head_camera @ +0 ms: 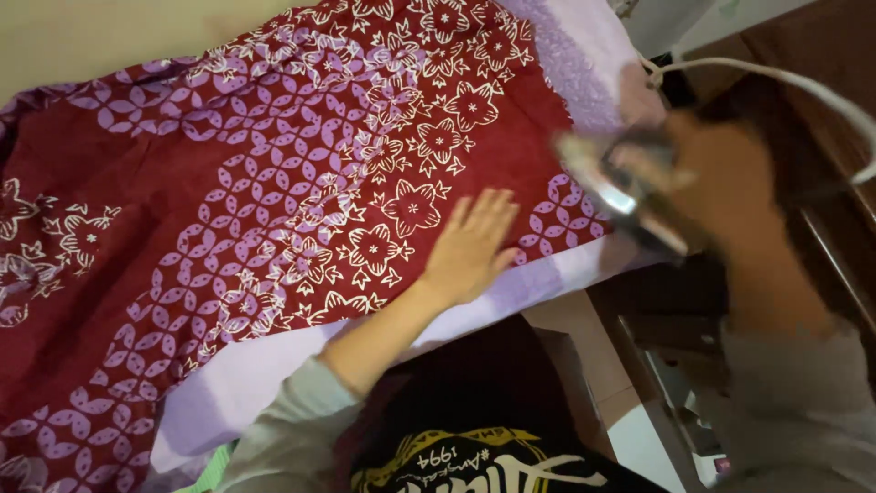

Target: The person is ironing a red patterned piece of clothing on a cloth-covered table.

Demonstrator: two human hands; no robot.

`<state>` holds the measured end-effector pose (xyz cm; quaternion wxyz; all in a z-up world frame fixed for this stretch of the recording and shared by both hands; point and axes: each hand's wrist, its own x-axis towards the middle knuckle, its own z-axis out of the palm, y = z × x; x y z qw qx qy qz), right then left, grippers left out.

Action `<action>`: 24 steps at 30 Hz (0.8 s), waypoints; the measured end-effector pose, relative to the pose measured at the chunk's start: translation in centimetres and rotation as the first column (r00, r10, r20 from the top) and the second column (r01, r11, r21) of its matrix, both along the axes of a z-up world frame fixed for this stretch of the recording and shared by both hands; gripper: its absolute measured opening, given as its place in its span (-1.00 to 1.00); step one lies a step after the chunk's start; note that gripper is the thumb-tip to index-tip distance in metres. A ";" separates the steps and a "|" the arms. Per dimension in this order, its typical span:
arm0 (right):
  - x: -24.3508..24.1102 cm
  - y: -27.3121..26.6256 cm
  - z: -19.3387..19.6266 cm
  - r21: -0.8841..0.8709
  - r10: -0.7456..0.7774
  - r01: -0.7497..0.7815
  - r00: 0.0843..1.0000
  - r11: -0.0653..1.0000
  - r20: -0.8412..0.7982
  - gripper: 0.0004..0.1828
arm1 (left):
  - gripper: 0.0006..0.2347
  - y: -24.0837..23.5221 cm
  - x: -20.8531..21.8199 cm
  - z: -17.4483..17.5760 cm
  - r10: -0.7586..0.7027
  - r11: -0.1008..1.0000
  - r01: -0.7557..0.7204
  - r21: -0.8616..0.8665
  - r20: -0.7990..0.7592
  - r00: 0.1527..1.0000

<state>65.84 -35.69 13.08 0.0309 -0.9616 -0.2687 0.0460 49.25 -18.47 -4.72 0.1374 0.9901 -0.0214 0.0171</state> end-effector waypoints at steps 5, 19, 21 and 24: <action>-5.9 -0.2 -4.8 -0.180 0.322 -0.314 0.946 0.932 0.022 -0.26 | -0.41 2.3 -5.3 0.1 0.213 0.973 -0.212 0.091 -0.006 0.977; 5.7 12.4 -9.4 0.068 0.317 -0.344 0.914 0.937 0.253 -0.37 | -0.32 2.1 -8.0 -1.1 0.328 0.940 -0.329 0.088 0.026 0.944; 0.4 9.5 -9.0 0.017 0.350 -0.364 0.907 0.931 0.233 -0.34 | -0.32 2.1 -8.3 -1.0 0.334 0.937 -0.335 0.099 0.029 0.942; -5.6 5.3 -6.7 -0.086 0.396 -0.390 0.914 0.917 0.081 -0.23 | -0.32 2.3 -8.4 -1.0 0.350 0.931 -0.353 0.095 0.042 0.936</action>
